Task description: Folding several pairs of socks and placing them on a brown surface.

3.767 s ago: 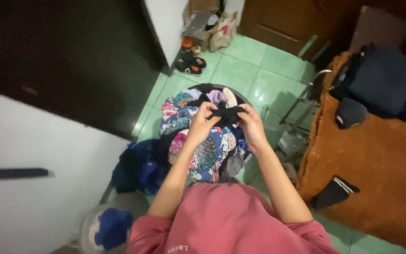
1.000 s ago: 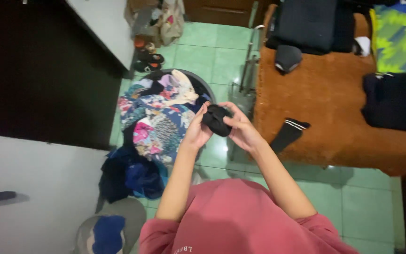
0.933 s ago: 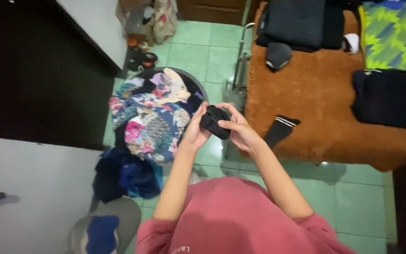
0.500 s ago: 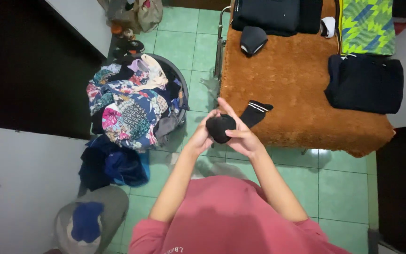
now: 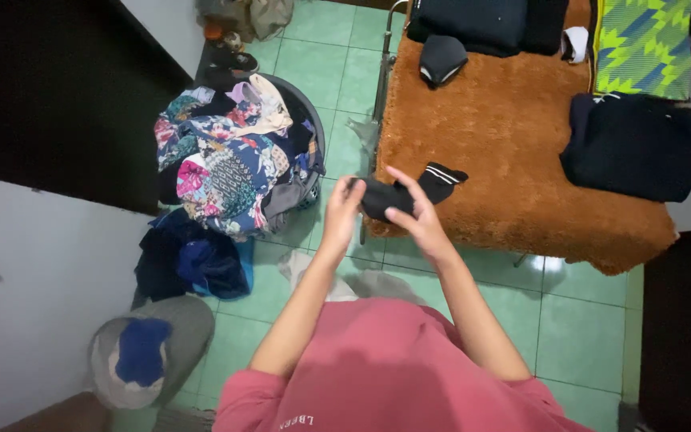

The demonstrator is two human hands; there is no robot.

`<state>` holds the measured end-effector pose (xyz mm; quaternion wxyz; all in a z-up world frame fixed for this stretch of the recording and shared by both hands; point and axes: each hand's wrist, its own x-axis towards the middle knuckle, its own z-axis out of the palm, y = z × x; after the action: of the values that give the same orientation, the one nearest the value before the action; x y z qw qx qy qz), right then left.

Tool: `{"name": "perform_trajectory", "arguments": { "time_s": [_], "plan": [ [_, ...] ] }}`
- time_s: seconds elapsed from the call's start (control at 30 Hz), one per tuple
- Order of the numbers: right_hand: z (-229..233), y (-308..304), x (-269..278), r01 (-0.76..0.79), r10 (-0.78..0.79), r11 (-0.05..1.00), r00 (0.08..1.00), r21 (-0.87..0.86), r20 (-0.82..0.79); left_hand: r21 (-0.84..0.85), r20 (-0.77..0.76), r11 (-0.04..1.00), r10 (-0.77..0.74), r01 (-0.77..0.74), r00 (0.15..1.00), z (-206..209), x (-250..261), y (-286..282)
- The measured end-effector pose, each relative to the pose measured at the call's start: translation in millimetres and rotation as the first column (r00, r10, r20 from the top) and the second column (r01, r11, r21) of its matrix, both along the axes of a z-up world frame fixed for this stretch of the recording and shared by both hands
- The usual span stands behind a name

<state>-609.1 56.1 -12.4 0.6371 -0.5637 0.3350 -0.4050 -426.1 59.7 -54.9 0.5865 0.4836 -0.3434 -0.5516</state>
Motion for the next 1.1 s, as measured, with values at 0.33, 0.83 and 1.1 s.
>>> {"name": "perform_trajectory", "arguments": {
  "time_s": [0.33, 0.83, 1.1],
  "plan": [
    [14.7, -10.5, -21.5, 0.051, -0.265, 0.923, 0.804, 0.383, 0.532, 0.041, -0.626, 0.999, 0.034, -0.010, 0.779, 24.7, 41.5, 11.6],
    [-8.4, -28.5, -22.1, 0.448, -0.442, 0.894, 0.875, 0.016, 0.198, -0.184, 0.047, 0.900, 0.409, -0.395, 0.911, -4.8, 65.4, 26.3],
    [25.1, -25.3, 2.2, 0.237, -0.232, 0.963, 0.971, 0.127, -0.055, -0.387, 0.733, 0.915, 0.378, -0.110, 0.565, 42.3, 48.9, 41.4]
  ]
}}
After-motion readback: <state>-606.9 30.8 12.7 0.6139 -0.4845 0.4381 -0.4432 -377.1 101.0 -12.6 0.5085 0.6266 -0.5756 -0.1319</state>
